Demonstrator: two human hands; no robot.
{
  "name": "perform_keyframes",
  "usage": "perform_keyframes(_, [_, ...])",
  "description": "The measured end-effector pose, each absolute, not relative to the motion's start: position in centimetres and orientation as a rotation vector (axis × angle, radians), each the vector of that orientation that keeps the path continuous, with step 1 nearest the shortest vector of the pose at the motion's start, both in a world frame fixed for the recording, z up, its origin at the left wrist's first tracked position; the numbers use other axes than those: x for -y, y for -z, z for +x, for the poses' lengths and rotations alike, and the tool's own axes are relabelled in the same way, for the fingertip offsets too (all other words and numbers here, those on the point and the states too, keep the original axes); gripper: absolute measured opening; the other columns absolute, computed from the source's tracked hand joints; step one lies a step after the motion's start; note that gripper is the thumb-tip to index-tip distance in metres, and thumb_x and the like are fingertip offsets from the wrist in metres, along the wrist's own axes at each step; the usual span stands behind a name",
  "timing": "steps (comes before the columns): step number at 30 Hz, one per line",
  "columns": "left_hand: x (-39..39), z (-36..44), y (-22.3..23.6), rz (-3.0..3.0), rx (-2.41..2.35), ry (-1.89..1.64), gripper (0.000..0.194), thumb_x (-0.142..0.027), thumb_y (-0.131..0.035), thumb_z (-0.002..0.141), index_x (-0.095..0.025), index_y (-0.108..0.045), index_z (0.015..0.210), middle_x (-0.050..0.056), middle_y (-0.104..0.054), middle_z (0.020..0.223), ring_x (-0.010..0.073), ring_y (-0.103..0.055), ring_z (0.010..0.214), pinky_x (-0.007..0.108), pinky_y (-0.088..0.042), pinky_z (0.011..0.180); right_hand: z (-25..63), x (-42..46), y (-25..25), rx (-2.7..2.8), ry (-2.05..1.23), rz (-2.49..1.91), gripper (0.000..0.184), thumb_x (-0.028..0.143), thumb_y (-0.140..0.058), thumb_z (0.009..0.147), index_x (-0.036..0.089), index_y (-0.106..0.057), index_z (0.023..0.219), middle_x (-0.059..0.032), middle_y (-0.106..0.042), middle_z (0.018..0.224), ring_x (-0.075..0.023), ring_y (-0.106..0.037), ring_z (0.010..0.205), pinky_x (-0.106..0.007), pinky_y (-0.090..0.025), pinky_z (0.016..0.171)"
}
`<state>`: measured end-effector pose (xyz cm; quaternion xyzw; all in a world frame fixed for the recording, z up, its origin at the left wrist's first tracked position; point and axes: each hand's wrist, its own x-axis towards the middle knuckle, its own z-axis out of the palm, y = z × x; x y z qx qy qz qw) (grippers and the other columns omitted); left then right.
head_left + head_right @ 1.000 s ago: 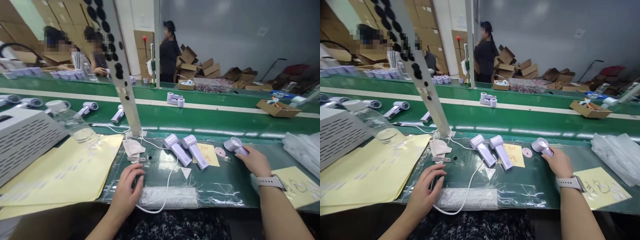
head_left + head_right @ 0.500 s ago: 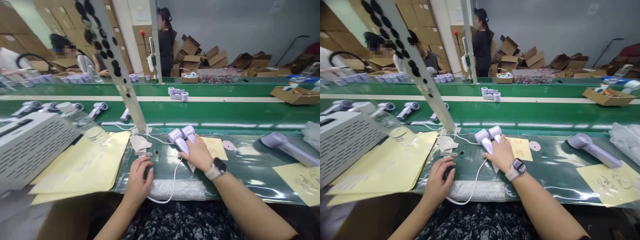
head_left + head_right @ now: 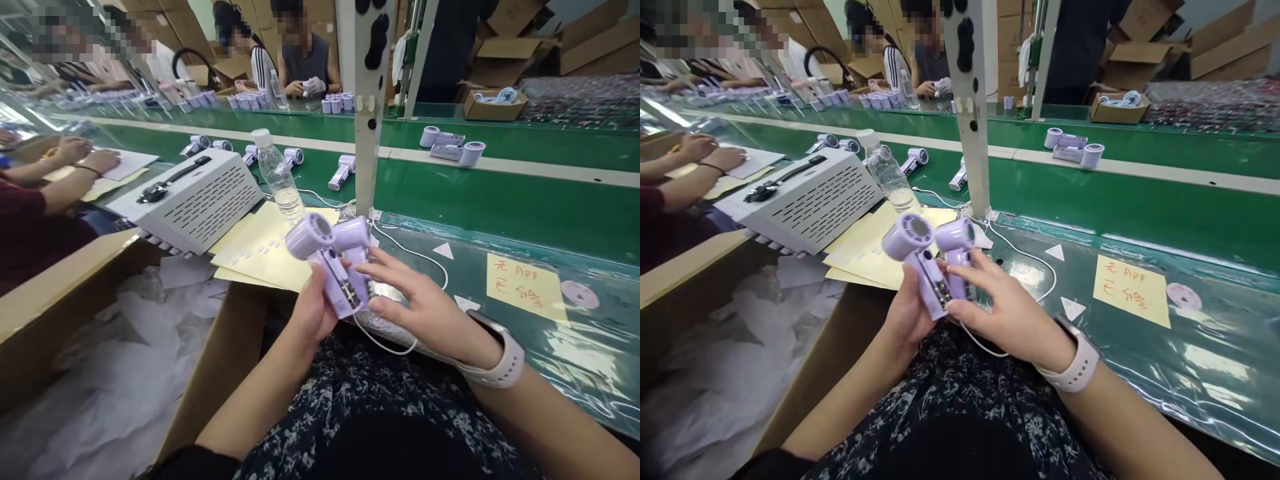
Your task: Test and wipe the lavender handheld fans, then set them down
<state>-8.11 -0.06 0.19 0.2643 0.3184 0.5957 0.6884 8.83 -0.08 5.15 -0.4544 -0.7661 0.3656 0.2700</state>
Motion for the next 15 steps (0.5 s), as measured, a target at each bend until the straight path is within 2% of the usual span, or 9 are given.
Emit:
perform_keyframes(2, [0.3, -10.0, -0.2, 0.615, -0.713, -1.348, 0.054, -0.07, -0.078, 0.072, -0.019, -0.074, 0.09, 0.007, -0.077, 0.094, 0.0278, -0.074, 0.093, 0.042, -0.061, 0.088, 8.3, -0.3, -4.5, 2.031, -1.057, -1.345, 0.033, 0.042, -0.047, 0.102, 0.021, -0.068, 0.117, -0.0106, -0.075, 0.106, -0.0267, -0.072, 0.098, -0.041, -0.056, 0.085])
perform_keyframes(4, [0.5, -11.3, -0.2, 0.666, -0.747, -1.408, 0.046, -0.061, -0.083, 0.071, -0.02, -0.074, 0.091, 0.006, -0.077, 0.095, 0.0264, -0.074, 0.094, 0.039, -0.061, 0.085, 6.9, -0.6, -3.2, 2.107, -0.9, -1.611, 0.026, 0.037, -0.05, 0.101, 0.017, -0.066, 0.1, -0.0099, -0.074, 0.087, -0.0269, -0.071, 0.079, -0.039, -0.052, 0.072])
perform_keyframes(6, [0.6, -12.0, -0.2, 0.734, -0.8, -1.497, 0.041, -0.051, -0.089, 0.067, -0.021, -0.075, 0.091, 0.004, -0.076, 0.094, 0.0238, -0.073, 0.096, 0.034, -0.06, 0.085, 5.0, -0.7, -1.6, 2.22, -0.723, -1.775, 0.021, 0.034, -0.059, 0.097, 0.013, -0.064, 0.098, -0.0169, -0.073, 0.094, -0.0334, -0.07, 0.085, -0.041, -0.048, 0.071])
perform_keyframes(9, [0.6, -12.4, -0.5, 0.836, -0.829, -1.578, 0.039, -0.043, -0.092, 0.066, -0.021, -0.076, 0.094, 0.003, -0.075, 0.095, 0.021, -0.072, 0.095, 0.032, -0.059, 0.088, 3.6, -1.0, -0.3, 2.226, -0.71, -1.8, 0.012, 0.019, -0.057, 0.095, 0.009, -0.062, 0.101, -0.0253, -0.07, 0.105, -0.039, -0.069, 0.096, -0.044, -0.047, 0.075])
perform_keyframes(11, [0.6, -12.5, -0.7, 0.854, -0.815, -1.6, 0.039, -0.043, -0.09, 0.069, -0.023, -0.075, 0.099, 0.003, -0.075, 0.097, 0.0211, -0.071, 0.097, 0.035, -0.058, 0.092, 4.3, -1.1, -0.3, 2.215, -0.799, -1.757, 0.007, 0.012, -0.054, 0.093, 0.013, -0.061, 0.094, -0.0209, -0.071, 0.099, -0.0348, -0.07, 0.092, -0.042, -0.048, 0.075])
perform_keyframes(13, [0.6, -12.6, -0.9, 0.83, -0.8, -1.605, 0.04, -0.042, -0.089, 0.071, -0.024, -0.073, 0.103, 0.003, -0.076, 0.1, 0.0225, -0.071, 0.101, 0.039, -0.057, 0.098, 5.9, -1.1, -0.8, 2.209, -0.946, -1.654, 0.007, 0.012, -0.055, 0.093, 0.017, -0.057, 0.089, -0.0127, -0.073, 0.092, -0.0267, -0.071, 0.086, -0.037, -0.051, 0.074])
perform_keyframes(15, [0.6, -12.4, -1.1, 0.797, -0.785, -1.593, 0.042, -0.04, -0.09, 0.068, -0.024, -0.072, 0.102, 0.003, -0.076, 0.102, 0.0246, -0.072, 0.104, 0.043, -0.055, 0.104, 7.7, -0.7, -1.4, 2.042, -1.267, -1.451, 0.006, 0.015, -0.053, 0.094, 0.02, -0.054, 0.097, -0.007, -0.073, 0.092, -0.0202, -0.072, 0.082, -0.033, -0.055, 0.074])
